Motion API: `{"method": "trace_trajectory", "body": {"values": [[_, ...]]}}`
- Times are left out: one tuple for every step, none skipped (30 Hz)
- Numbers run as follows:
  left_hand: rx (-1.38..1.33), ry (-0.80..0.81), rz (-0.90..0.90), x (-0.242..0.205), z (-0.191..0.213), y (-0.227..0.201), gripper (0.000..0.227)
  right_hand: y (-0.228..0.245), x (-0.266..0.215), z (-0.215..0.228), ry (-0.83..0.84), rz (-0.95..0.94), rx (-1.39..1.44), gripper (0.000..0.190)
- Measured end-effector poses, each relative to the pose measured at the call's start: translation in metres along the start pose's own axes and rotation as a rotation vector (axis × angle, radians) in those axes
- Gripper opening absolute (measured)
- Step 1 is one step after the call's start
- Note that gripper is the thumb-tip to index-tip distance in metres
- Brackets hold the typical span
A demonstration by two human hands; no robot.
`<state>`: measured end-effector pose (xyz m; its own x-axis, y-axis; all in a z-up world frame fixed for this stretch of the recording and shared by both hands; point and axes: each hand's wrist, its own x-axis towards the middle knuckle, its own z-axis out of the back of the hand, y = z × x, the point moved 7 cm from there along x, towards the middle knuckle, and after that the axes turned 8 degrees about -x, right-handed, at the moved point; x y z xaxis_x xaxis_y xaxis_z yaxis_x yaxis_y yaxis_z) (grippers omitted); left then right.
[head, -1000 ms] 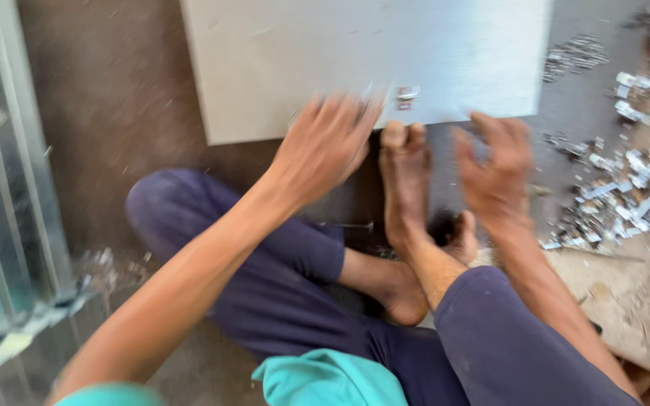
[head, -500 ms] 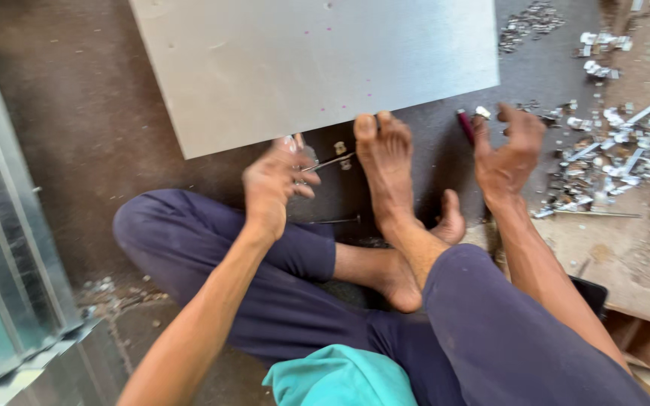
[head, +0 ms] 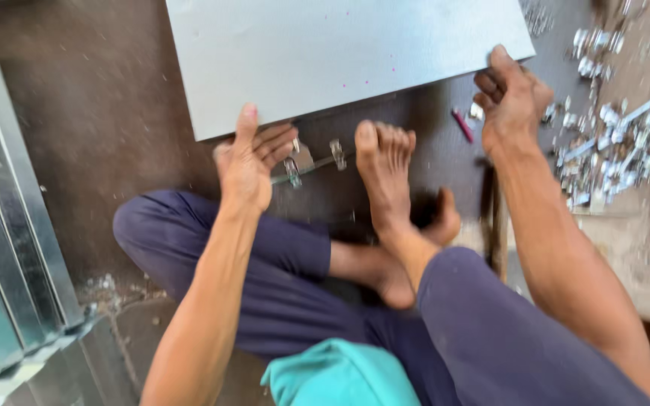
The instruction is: The person assembles a metal cabinet by marking holes with a template, punching them with a hammer and punch, and inserting rivets. They then attach metal brackets to the cabinet using a hammer and punch.
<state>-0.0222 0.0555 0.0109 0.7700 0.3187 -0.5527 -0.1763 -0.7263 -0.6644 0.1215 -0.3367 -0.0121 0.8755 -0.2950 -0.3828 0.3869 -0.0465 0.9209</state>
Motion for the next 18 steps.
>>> {"method": "trace_trajectory", "body": {"values": [[-0.019,0.017,0.003,-0.003,0.016,0.020,0.059,-0.016,-0.007,0.008,0.005,-0.003,0.001,0.018],[-0.038,0.033,0.006,-0.007,0.032,0.037,0.060,-0.030,-0.013,0.018,0.009,-0.006,0.001,0.020],[-0.069,0.072,-0.016,0.004,0.037,0.049,0.061,-0.033,-0.005,0.021,0.020,0.024,0.014,0.022],[-0.096,0.104,-0.009,0.011,0.040,0.061,0.061,-0.037,0.002,0.025,0.023,0.005,0.026,0.021],[-0.116,0.121,-0.001,0.011,0.046,0.068,0.060,-0.044,0.003,0.028,0.032,-0.029,0.039,0.020],[-0.136,0.138,0.007,0.009,0.051,0.073,0.060,-0.051,0.003,0.030,0.041,-0.064,0.053,0.020],[-0.147,0.146,0.015,0.011,0.052,0.075,0.059,-0.053,0.005,0.032,0.038,-0.058,0.053,0.020],[-0.158,0.154,0.023,0.011,0.051,0.076,0.059,-0.055,0.007,0.033,0.036,-0.053,0.054,0.021],[-0.172,0.166,0.036,0.012,0.046,0.077,0.059,-0.055,0.010,0.036,0.027,-0.044,0.052,0.022],[-0.174,0.167,0.037,0.012,0.041,0.076,0.058,-0.054,0.012,0.038,0.026,-0.043,0.039,0.022],[-0.175,0.162,0.037,0.009,0.038,0.074,0.057,-0.055,0.011,0.037,0.029,-0.047,0.025,0.021],[-0.175,0.157,0.037,0.005,0.036,0.070,0.056,-0.055,0.010,0.036,0.031,-0.052,0.012,0.020],[-0.171,0.138,0.048,-0.001,0.037,0.069,0.056,-0.055,0.004,0.035,0.077,-0.062,0.013,0.021],[-0.167,0.120,0.060,-0.009,0.038,0.067,0.056,-0.053,-0.004,0.034,0.123,-0.073,0.014,0.022],[-0.168,0.110,0.069,-0.015,0.035,0.068,0.056,-0.046,-0.010,0.037,0.166,-0.074,0.014,0.023],[0.263,0.174,-0.015,-0.021,0.029,0.067,0.042,-0.031,-0.016,0.044,0.154,0.057,-0.278,0.025],[0.696,0.241,-0.104,-0.029,0.020,0.068,0.028,-0.017,-0.029,0.055,0.132,0.189,-0.567,0.028],[1.128,0.301,-0.201,-0.037,0.014,0.072,0.016,-0.007,-0.049,0.066,0.103,0.318,-0.857,0.032]]}}
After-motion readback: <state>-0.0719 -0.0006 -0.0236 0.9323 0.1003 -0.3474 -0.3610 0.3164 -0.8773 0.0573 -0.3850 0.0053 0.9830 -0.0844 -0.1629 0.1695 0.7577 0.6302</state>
